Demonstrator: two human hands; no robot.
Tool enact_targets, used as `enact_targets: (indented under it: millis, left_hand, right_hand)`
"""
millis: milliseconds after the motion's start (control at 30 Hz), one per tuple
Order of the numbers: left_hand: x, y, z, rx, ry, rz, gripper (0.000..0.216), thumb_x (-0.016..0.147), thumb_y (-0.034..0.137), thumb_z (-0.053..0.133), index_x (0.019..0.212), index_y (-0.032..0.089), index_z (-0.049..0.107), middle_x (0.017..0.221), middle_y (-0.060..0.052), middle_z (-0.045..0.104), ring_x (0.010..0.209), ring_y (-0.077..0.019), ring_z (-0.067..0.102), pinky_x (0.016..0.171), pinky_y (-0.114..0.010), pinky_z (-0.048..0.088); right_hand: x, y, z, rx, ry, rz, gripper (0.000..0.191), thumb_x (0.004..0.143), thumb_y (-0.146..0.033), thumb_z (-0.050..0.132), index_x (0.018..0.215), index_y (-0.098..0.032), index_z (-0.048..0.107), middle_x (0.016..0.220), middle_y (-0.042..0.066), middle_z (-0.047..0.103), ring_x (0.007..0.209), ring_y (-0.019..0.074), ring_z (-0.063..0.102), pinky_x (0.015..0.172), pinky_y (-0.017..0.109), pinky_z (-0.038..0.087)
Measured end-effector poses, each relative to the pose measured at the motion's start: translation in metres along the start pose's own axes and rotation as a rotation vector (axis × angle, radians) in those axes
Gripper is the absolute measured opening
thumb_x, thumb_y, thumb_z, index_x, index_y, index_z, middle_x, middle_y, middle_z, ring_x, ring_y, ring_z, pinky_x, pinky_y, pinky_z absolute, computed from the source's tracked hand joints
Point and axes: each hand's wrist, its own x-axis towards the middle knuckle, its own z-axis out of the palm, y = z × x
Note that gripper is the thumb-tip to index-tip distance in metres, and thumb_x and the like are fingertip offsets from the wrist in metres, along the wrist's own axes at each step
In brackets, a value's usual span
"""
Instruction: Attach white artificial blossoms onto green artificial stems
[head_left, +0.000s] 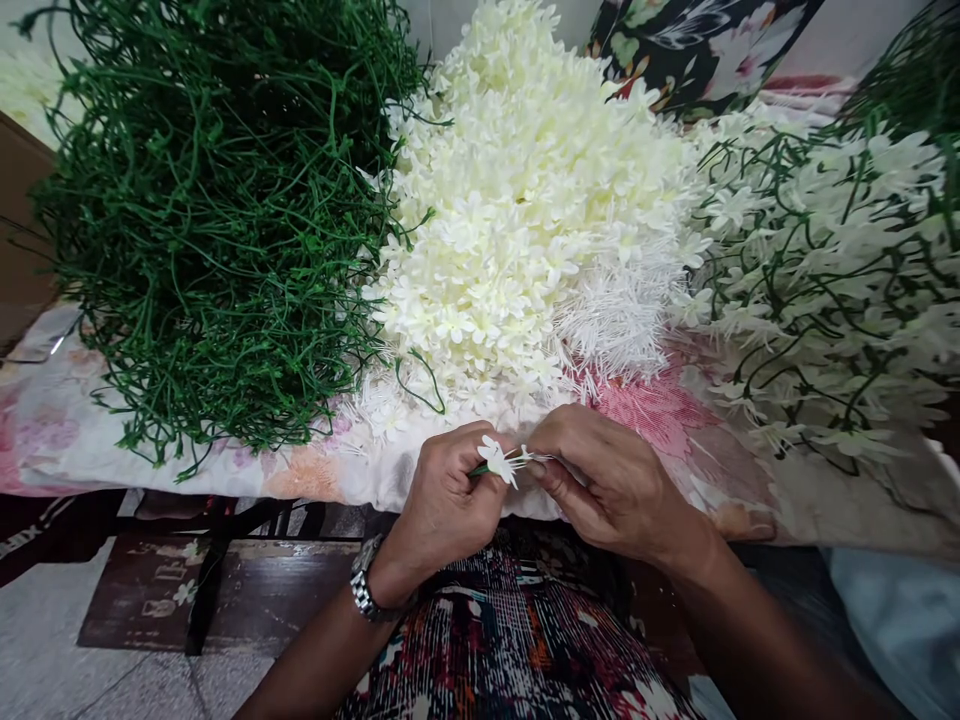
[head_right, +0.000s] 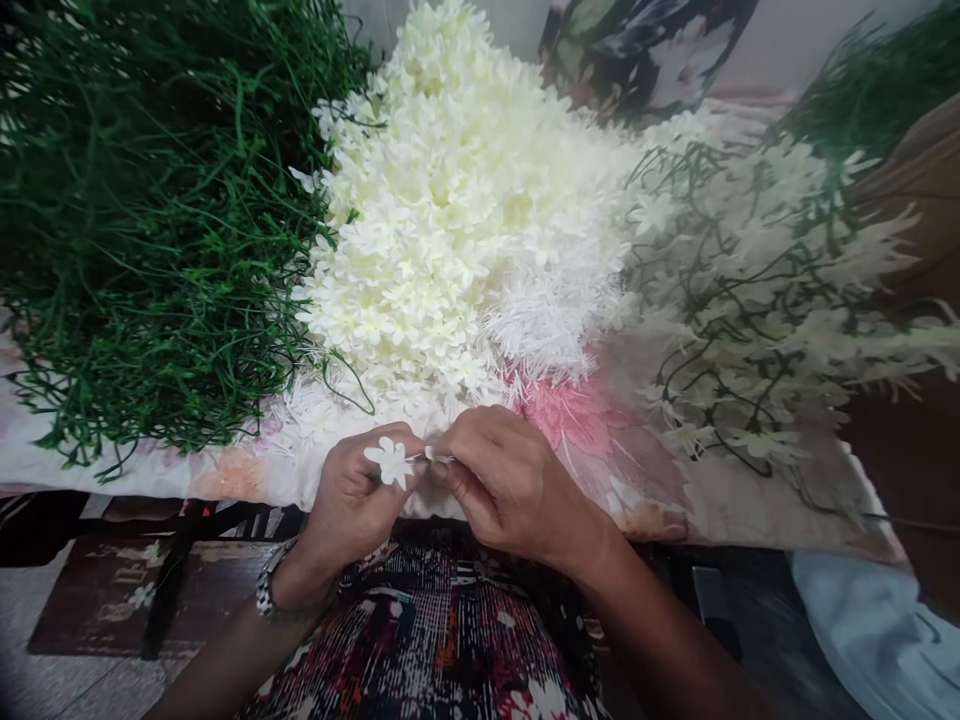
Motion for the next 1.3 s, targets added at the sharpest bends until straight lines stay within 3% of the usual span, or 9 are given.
enact_targets:
  millis: [233, 433, 1000, 1300]
  left_hand:
    - [0.000, 0.000, 0.001, -0.035, 0.016, 0.008, 0.020, 0.069, 0.004, 0.043, 0.054, 0.017, 0.045, 0.052, 0.004, 0.039, 0.048, -0.0082, 0.039, 0.046, -0.020, 0.031]
    - [-0.001, -0.003, 0.003, -0.002, 0.052, 0.018, 0.019, 0.059, 0.001, 0.037, 0.052, 0.018, 0.044, 0.051, 0.003, 0.041, 0.048, -0.0093, 0.041, 0.046, -0.021, 0.030]
    - [0.001, -0.005, 0.006, 0.179, 0.045, 0.092, 0.018, 0.056, 0.000, 0.035, 0.052, 0.017, 0.041, 0.050, 0.003, 0.040, 0.047, -0.0086, 0.038, 0.044, -0.020, 0.028]
    - [0.001, 0.001, -0.005, -0.170, 0.040, -0.183, 0.021, 0.076, 0.020, 0.048, 0.056, 0.015, 0.052, 0.058, 0.000, 0.051, 0.056, -0.0104, 0.048, 0.053, -0.021, 0.040]
  right_hand:
    - [0.003, 0.003, 0.002, -0.094, -0.026, -0.059, 0.019, 0.082, -0.010, 0.043, 0.066, -0.019, 0.046, 0.060, 0.001, 0.051, 0.058, 0.0132, 0.045, 0.056, 0.028, 0.034]
    - [0.002, 0.004, 0.006, -0.073, 0.010, -0.050, 0.018, 0.083, -0.010, 0.041, 0.067, -0.019, 0.046, 0.059, 0.001, 0.049, 0.057, 0.0129, 0.044, 0.056, 0.027, 0.034]
    - [0.003, 0.006, 0.010, -0.119, 0.004, -0.075, 0.019, 0.077, -0.003, 0.039, 0.068, -0.018, 0.046, 0.059, 0.000, 0.045, 0.056, 0.0130, 0.040, 0.055, 0.026, 0.033]
    - [0.002, 0.005, 0.006, 0.045, 0.049, -0.016, 0.008, 0.086, -0.014, 0.049, 0.081, -0.015, 0.055, 0.066, 0.003, 0.055, 0.063, 0.0131, 0.050, 0.059, 0.027, 0.041]
